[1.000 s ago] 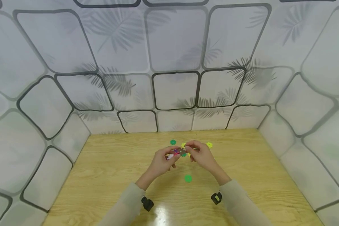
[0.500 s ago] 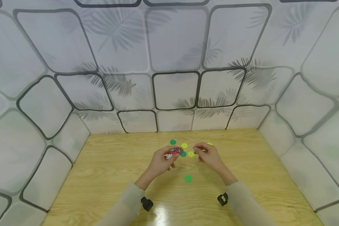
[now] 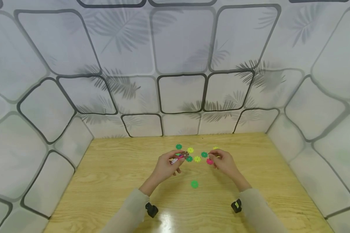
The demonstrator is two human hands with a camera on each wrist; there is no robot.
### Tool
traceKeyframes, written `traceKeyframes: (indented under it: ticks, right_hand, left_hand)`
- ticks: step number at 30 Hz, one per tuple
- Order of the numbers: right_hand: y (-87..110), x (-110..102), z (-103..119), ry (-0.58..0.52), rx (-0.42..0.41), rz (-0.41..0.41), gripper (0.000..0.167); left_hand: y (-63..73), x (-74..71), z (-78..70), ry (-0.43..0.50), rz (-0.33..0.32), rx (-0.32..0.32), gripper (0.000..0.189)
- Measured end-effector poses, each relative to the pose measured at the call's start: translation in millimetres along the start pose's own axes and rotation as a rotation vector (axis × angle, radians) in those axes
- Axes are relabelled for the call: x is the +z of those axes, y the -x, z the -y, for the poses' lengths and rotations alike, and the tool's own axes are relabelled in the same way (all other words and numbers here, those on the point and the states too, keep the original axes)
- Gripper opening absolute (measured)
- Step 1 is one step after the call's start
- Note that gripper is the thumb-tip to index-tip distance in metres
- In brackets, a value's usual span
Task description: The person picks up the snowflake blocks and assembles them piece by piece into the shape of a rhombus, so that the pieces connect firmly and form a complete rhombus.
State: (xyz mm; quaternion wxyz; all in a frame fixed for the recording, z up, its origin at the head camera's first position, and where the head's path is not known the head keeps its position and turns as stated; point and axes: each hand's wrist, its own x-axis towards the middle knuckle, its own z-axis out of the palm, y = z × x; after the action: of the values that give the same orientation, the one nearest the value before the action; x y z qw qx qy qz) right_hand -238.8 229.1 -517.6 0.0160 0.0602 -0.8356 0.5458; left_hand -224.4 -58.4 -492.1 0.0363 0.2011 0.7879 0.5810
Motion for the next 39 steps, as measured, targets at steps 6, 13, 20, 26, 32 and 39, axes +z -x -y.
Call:
traceKeyframes:
  ticks: [6,13,20,26,32,39]
  right_hand:
    - [-1.7,-5.8,-15.6,0.070,0.009,-0.020,0.024]
    - [0.1,-12.3,-25.8,0.120,0.026,-0.029,0.022]
    - [-0.1,-18.4,-37.3,0.183,0.041,-0.037,0.022]
    - [3.2,-22.3,-45.3,0.280,0.016,-0.053,0.021]
    - [8.1,-26.0,-46.7,0.306,0.032,-0.031,0.025]
    - [7.0,-26.9,-59.5,0.367,0.029,-0.006,0.031]
  left_hand:
    - [-0.2,0.0,0.7,0.004,-0.002,-0.003,0.039]
    - [-0.4,0.3,0.4,-0.001,-0.001,0.000,0.040]
    - [-0.6,0.3,-0.6,-0.014,0.002,-0.001,0.039]
    - [-0.5,0.5,-0.6,0.001,0.005,0.005,0.039]
    - [-0.6,0.4,-1.4,0.003,0.006,0.004,0.040]
    - [-1.2,0.7,-0.7,-0.010,0.003,-0.008,0.037]
